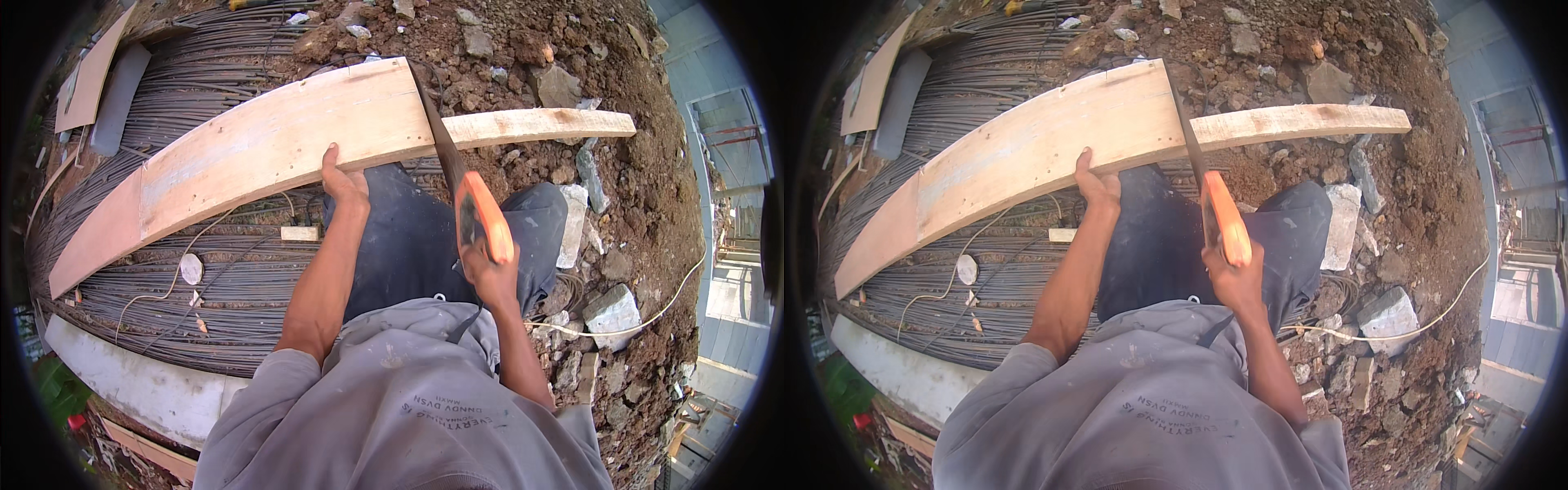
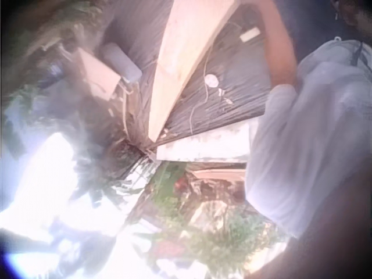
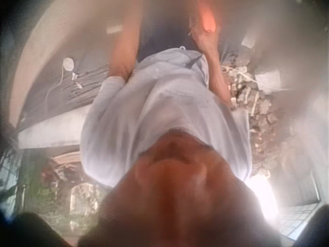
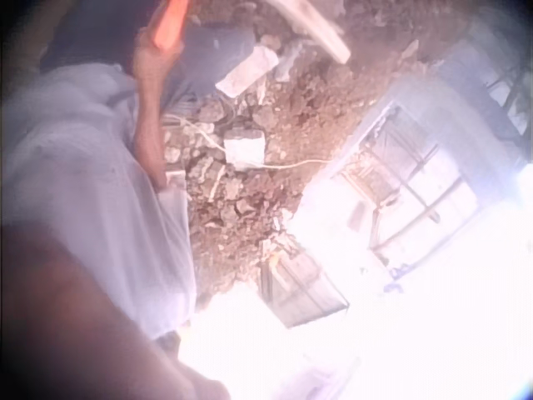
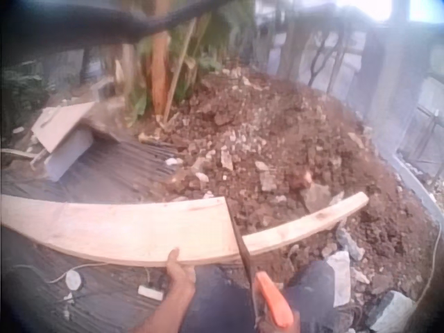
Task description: The person walks across a construction site, picks up a hand saw, and cuts a wooden plank resting on rebar. The person then places the cut piece aside.
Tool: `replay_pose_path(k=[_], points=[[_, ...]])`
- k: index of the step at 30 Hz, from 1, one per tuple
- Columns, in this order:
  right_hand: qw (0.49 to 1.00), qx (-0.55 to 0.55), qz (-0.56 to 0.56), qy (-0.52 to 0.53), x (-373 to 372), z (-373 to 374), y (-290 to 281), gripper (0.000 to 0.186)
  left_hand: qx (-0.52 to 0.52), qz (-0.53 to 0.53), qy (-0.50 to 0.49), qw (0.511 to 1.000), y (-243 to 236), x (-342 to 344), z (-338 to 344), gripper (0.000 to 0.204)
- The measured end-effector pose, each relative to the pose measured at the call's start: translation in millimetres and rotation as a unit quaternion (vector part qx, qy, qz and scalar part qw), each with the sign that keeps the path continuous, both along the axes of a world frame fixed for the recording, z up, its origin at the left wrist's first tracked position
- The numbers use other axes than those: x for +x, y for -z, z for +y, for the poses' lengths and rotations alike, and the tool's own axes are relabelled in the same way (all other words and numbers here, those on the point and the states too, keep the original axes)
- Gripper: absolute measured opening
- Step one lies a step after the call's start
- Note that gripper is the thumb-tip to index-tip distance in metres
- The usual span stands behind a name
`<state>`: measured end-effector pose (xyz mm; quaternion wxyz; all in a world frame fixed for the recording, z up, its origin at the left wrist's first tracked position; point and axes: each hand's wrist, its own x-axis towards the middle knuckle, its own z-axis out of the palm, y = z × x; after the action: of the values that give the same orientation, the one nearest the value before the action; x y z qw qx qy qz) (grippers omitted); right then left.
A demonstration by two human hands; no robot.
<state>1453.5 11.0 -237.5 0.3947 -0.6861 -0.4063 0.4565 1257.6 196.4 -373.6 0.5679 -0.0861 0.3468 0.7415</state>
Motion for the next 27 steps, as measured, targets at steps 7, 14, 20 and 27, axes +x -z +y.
replay_pose_path(k=[7,14,20,27], points=[[0.994,0.106,0.026,0.017,10,46,57,0.015,-0.026,-0.009,0.020,0.999,-13,26,-8,0.069],[0.986,0.168,0.017,0.005,-16,95,61,0.061,-0.010,-0.020,-0.020,1.000,1,11,-6,0.072],[0.991,0.129,-0.001,0.034,-14,131,0,0.040,-0.029,-0.038,-0.010,0.999,-9,23,6,0.065],[0.997,0.045,-0.055,-0.001,6,-81,-37,0.038,-0.007,-0.058,0.013,0.998,16,1,8,0.060]])
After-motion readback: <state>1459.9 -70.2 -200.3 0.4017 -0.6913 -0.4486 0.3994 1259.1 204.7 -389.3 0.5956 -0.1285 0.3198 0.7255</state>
